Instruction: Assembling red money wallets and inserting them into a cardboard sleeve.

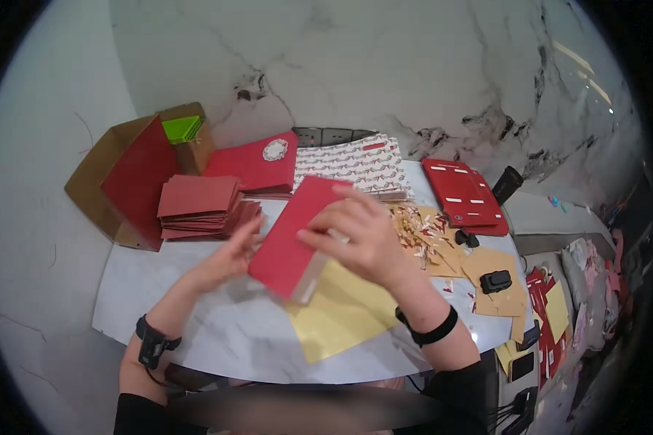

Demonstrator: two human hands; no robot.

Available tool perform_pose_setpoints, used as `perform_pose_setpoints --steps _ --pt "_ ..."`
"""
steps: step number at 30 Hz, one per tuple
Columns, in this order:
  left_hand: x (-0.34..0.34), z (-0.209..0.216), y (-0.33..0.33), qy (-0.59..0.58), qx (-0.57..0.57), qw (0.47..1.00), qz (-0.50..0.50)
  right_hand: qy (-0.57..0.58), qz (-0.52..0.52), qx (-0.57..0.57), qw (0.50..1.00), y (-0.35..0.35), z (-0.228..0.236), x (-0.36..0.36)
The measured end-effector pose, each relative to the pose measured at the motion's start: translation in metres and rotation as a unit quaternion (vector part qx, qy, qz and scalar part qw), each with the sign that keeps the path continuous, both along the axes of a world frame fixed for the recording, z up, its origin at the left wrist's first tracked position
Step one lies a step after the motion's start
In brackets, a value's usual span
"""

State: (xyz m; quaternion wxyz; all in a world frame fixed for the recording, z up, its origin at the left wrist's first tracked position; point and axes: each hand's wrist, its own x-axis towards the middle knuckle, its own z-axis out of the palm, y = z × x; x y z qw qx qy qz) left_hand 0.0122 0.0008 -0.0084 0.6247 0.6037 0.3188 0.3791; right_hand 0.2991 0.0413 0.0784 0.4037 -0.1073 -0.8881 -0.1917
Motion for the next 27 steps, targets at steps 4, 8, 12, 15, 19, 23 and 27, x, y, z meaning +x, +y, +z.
perform_pose_setpoints --steps 4,8,12,15,19,23,27 --pt "0.021 -0.017 -0.015 -0.062 -0.043 0.997 -0.026 -0.012 -0.027 0.013 0.999 -0.019 -0.022 -0.002" --pt "0.029 -0.029 -0.016 -0.245 -0.251 0.937 0.013 0.022 -0.101 -0.076 0.992 -0.019 -0.019 0.004" --pt "0.041 -0.019 -0.013 -0.36 -0.213 0.906 0.067 0.297 -0.101 -0.402 0.86 -0.002 -0.052 0.021" --pt "0.041 -0.024 -0.012 -0.368 -0.205 0.904 0.075 0.257 0.052 -0.735 0.625 -0.009 -0.063 0.023" --pt "0.041 -0.042 -0.01 -0.386 -0.225 0.892 0.073 0.204 0.297 -0.832 0.422 -0.027 -0.07 0.002" --pt "0.054 -0.035 -0.01 -0.402 -0.184 0.892 0.092 0.235 0.264 -0.841 0.411 -0.024 -0.073 -0.008" --pt "0.046 -0.055 -0.02 -0.326 -0.133 0.935 0.036 0.199 0.137 -0.795 0.556 -0.028 -0.087 -0.034"
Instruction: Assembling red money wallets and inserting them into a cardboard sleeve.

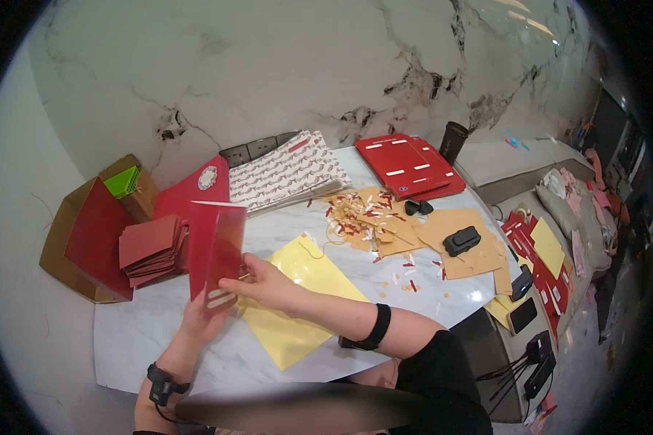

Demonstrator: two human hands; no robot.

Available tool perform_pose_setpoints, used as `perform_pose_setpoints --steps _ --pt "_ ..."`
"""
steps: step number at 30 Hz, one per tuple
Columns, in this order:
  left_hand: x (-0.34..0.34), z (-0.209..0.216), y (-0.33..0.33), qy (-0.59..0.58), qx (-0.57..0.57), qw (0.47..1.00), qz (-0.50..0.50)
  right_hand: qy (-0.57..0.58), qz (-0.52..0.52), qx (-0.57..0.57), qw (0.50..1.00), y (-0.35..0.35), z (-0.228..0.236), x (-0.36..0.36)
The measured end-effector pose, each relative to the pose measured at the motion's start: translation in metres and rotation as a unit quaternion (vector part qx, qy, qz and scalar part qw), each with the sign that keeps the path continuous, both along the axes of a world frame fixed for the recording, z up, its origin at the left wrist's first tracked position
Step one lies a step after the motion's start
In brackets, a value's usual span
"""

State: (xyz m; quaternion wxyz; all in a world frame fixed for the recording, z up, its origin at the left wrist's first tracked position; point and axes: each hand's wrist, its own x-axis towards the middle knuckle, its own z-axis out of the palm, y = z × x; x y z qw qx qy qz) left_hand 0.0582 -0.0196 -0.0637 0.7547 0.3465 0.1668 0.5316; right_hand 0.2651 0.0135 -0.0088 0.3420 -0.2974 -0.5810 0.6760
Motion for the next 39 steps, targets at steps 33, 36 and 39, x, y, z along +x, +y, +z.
perform_pose_setpoints --steps 33,36,39 --pt "-0.035 -0.003 0.033 0.148 -0.128 0.934 0.298 -0.63 -0.5 0.179 0.567 0.238 -0.032 0.296" --pt "-0.031 0.001 0.031 0.221 -0.138 0.917 0.302 -0.68 -0.4 0.108 0.605 0.222 -0.021 0.292" --pt "-0.035 -0.001 0.028 0.238 -0.125 0.916 0.297 -0.69 -0.398 0.165 0.582 0.205 -0.008 0.276"
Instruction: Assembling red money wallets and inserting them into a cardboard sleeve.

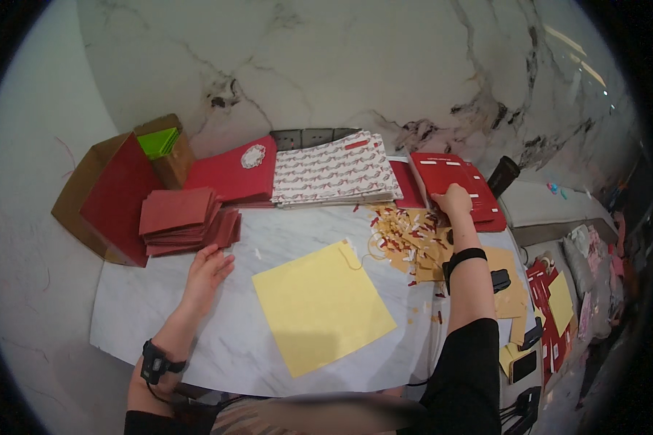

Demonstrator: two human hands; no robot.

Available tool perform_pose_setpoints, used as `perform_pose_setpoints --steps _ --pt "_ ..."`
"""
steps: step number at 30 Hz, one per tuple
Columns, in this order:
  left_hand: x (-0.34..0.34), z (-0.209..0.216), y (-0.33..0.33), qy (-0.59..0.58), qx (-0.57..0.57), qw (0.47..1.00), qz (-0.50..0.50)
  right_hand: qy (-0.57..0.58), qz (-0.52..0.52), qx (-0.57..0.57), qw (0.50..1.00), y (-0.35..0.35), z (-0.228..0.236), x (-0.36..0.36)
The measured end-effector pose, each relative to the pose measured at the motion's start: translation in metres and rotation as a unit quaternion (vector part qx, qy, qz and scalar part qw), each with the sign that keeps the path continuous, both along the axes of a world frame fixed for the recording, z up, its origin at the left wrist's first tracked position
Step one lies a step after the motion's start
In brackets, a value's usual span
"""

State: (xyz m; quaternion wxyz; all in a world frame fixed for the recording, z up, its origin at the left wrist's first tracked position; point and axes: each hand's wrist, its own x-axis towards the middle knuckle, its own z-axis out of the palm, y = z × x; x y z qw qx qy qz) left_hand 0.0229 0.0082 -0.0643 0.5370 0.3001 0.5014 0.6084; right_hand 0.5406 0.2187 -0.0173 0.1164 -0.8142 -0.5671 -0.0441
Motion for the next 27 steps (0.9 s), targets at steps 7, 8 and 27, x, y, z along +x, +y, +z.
perform_pose_setpoints --steps 7,8,27 --pt "0.005 -0.003 0.0 0.002 0.011 1.0 0.017 -0.199 0.171 -0.032 0.964 0.006 -0.005 0.001" --pt "0.004 -0.007 0.002 -0.004 0.012 1.0 0.018 -0.202 0.185 -0.035 0.961 0.008 -0.002 0.001" --pt "-0.001 -0.007 0.004 -0.069 0.018 0.997 0.033 -0.12 0.231 0.045 0.964 -0.004 0.005 0.01"
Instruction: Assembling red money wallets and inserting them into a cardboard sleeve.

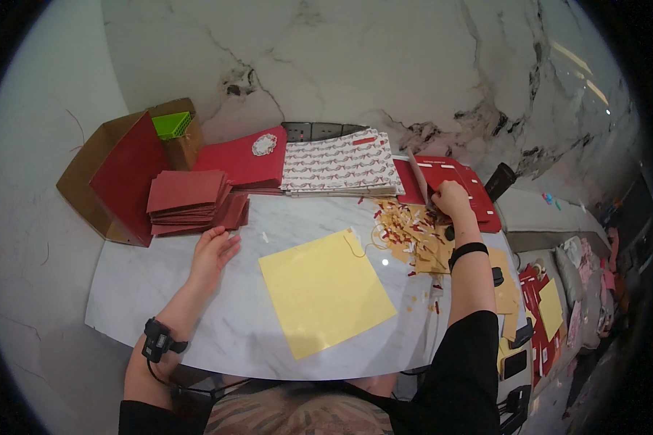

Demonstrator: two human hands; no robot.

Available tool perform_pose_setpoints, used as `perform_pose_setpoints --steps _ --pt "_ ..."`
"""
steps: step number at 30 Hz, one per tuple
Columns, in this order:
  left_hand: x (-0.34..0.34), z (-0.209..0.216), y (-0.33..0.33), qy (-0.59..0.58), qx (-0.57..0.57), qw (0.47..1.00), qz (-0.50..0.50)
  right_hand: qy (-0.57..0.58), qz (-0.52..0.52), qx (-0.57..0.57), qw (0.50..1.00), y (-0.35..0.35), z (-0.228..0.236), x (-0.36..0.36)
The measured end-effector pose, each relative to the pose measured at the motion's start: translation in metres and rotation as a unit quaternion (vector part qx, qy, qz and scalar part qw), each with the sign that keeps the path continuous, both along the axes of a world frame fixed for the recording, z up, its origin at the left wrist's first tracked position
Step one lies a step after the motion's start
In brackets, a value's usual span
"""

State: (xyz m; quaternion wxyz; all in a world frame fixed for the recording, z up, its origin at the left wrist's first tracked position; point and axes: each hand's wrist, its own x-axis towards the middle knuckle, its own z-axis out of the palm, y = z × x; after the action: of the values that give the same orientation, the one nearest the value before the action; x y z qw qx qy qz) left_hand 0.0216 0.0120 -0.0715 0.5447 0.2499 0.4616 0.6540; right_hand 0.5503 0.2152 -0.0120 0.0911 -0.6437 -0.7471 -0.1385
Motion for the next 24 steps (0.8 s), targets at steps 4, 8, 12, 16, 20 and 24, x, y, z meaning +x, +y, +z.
perform_pose_setpoints --steps 4,8,12,16,20,24 --pt "0.0 0.0 0.0 0.011 -0.001 1.0 0.001 0.003 -0.132 0.143 0.981 -0.001 0.02 -0.006" --pt "0.004 0.002 0.001 0.022 -0.009 1.0 -0.004 -0.016 -0.15 0.216 0.965 -0.016 0.047 0.004" --pt "-0.002 0.003 0.003 0.051 -0.005 0.992 -0.111 0.079 -0.06 0.456 0.884 -0.061 0.094 -0.03" --pt "-0.002 0.017 -0.008 0.034 -0.003 0.99 -0.14 0.177 0.158 0.439 0.867 -0.131 0.114 -0.136" --pt "0.015 0.043 -0.023 -0.094 0.208 0.926 -0.302 0.076 0.388 0.382 0.835 -0.19 0.094 -0.218" --pt "0.008 0.033 -0.03 -0.158 0.295 0.899 -0.282 0.054 0.545 0.282 0.788 -0.218 0.077 -0.261"
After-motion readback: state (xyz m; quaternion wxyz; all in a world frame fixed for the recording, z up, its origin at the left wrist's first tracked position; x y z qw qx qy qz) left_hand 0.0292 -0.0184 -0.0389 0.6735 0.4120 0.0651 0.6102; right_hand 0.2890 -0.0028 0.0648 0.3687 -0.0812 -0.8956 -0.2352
